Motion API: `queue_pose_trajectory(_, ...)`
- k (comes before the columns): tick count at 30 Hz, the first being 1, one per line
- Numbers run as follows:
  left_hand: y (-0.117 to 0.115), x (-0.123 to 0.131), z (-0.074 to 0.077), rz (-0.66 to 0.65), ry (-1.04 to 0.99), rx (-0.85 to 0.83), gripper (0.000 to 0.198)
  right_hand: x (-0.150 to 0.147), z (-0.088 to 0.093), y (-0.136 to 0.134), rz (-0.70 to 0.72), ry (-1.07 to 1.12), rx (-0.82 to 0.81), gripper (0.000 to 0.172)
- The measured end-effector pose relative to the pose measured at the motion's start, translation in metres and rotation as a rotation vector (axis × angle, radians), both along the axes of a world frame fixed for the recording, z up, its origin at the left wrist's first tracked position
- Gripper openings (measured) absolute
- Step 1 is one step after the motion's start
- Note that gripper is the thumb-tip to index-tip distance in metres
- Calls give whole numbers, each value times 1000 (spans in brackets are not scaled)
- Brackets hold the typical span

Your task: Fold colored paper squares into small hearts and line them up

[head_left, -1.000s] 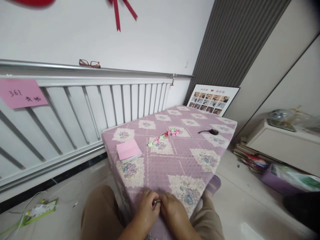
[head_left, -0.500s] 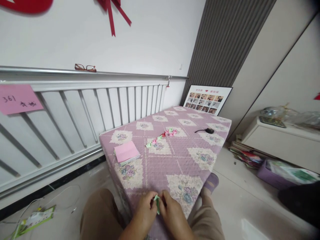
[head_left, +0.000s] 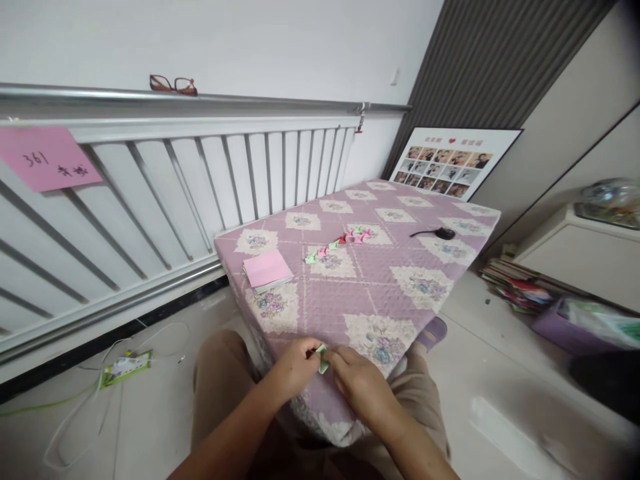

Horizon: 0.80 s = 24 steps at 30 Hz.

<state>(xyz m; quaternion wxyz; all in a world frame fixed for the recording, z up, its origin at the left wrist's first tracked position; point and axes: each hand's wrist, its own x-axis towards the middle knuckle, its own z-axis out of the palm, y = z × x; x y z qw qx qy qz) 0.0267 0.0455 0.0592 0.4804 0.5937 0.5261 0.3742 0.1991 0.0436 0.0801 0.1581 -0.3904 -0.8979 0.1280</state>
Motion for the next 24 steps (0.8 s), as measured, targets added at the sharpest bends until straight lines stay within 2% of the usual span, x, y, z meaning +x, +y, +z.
queue_pose_trajectory(5,-6,-4,6,-26,-149,-106,22,-4,5,-1,13,277,-166,13)
queue_pose_trajectory(9,-14,-6,9,10,-282,-226,31,-8,9,-2,-5,474,-273,20)
queue_pose_trajectory(16,-25,-4,10,-5,-388,-197,27,-8,13,-2,-77,609,-371,18)
queue_pose_trajectory(20,-25,1,9,52,-350,-152,21,-8,14,-2,-94,616,-417,20)
queue_pose_trajectory(24,-25,2,11,83,-250,-54,21,-12,15,-5,-169,640,-466,17)
